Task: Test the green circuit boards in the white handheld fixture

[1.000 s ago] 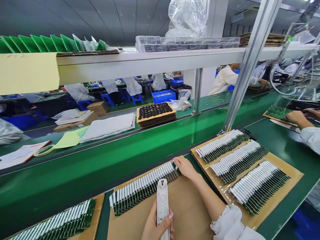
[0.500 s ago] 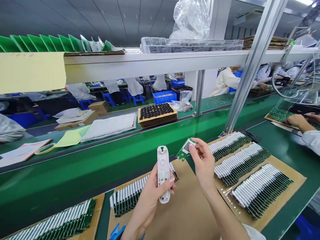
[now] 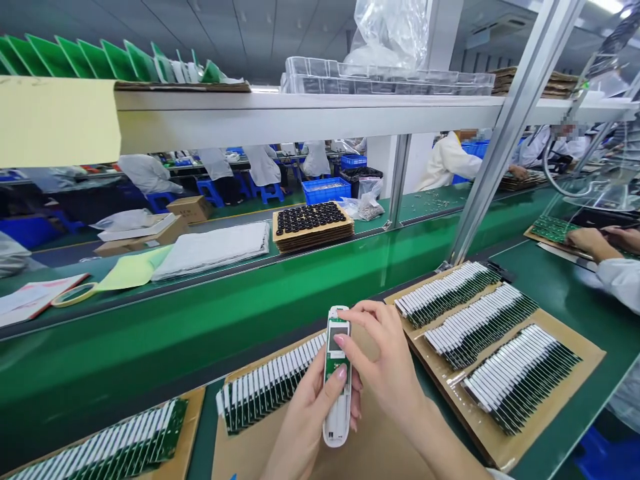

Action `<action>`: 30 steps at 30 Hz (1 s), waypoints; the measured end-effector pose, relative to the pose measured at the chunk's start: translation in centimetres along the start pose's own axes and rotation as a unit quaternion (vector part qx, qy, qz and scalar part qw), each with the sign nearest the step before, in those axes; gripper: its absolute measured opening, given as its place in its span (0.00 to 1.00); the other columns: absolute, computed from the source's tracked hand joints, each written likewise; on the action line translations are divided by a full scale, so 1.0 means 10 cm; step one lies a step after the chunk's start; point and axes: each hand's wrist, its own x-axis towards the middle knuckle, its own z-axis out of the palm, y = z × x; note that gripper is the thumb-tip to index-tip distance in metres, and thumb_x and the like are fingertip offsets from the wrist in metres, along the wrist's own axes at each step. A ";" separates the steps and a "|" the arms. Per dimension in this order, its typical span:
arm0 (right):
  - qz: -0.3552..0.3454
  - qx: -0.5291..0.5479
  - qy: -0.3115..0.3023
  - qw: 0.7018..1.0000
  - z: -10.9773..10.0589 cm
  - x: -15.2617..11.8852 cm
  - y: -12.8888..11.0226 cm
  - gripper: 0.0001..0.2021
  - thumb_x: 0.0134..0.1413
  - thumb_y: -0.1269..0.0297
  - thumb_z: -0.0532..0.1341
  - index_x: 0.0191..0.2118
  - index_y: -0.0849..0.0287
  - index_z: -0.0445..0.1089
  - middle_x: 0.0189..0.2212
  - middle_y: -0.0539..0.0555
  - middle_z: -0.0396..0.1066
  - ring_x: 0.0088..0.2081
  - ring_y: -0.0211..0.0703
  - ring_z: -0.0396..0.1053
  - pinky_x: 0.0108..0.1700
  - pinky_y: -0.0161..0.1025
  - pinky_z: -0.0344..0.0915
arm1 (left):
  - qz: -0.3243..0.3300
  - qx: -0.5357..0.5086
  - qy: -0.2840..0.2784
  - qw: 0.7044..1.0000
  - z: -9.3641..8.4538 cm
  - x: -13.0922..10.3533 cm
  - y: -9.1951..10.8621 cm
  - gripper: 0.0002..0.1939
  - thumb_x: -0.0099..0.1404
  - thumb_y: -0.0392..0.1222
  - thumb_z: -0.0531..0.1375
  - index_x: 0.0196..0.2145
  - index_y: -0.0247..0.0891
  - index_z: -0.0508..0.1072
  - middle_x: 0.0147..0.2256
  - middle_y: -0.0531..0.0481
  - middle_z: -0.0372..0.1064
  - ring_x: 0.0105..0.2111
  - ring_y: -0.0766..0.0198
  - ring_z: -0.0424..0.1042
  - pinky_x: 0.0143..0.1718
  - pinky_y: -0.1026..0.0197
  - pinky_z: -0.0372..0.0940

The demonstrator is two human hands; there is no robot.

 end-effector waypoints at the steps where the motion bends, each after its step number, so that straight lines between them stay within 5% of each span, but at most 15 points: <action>1: -0.006 -0.022 -0.002 1.000 -0.01 -0.01 -0.01 0.12 0.60 0.60 0.58 0.49 0.42 0.68 0.48 0.49 0.64 0.51 0.43 0.60 0.53 0.44 0.58 | 0.002 -0.004 0.002 1.000 0.00 -0.01 -0.01 0.31 0.67 0.50 0.57 0.62 0.36 0.50 0.31 0.48 0.64 0.25 0.64 0.65 0.24 0.62 0.64; 9: 0.005 -0.038 -0.091 0.995 -0.14 -0.13 -0.16 0.23 0.60 0.56 0.57 0.60 0.36 0.56 0.60 0.45 0.52 0.62 0.42 0.51 0.62 0.42 0.55 | -0.024 -0.015 0.074 0.997 0.17 -0.17 0.04 0.33 0.67 0.52 0.56 0.63 0.39 0.47 0.24 0.52 0.63 0.19 0.68 0.61 0.20 0.67 0.60; 18: 0.035 0.063 -0.095 0.993 -0.17 -0.22 -0.24 0.24 0.60 0.58 0.58 0.60 0.37 0.56 0.61 0.46 0.53 0.62 0.40 0.54 0.64 0.37 0.54 | -0.052 -0.097 0.176 0.978 0.41 -0.31 0.08 0.42 0.60 0.55 0.63 0.63 0.39 0.49 0.22 0.50 0.66 0.15 0.69 0.58 0.15 0.69 0.55; 30: 0.032 0.081 -0.097 0.991 -0.19 -0.21 -0.26 0.23 0.59 0.59 0.58 0.60 0.42 0.58 0.60 0.51 0.54 0.62 0.45 0.55 0.61 0.41 0.60 | -0.062 -0.072 0.192 0.977 0.45 -0.32 0.14 0.43 0.55 0.60 0.65 0.61 0.39 0.55 0.21 0.50 0.66 0.15 0.70 0.57 0.15 0.70 0.52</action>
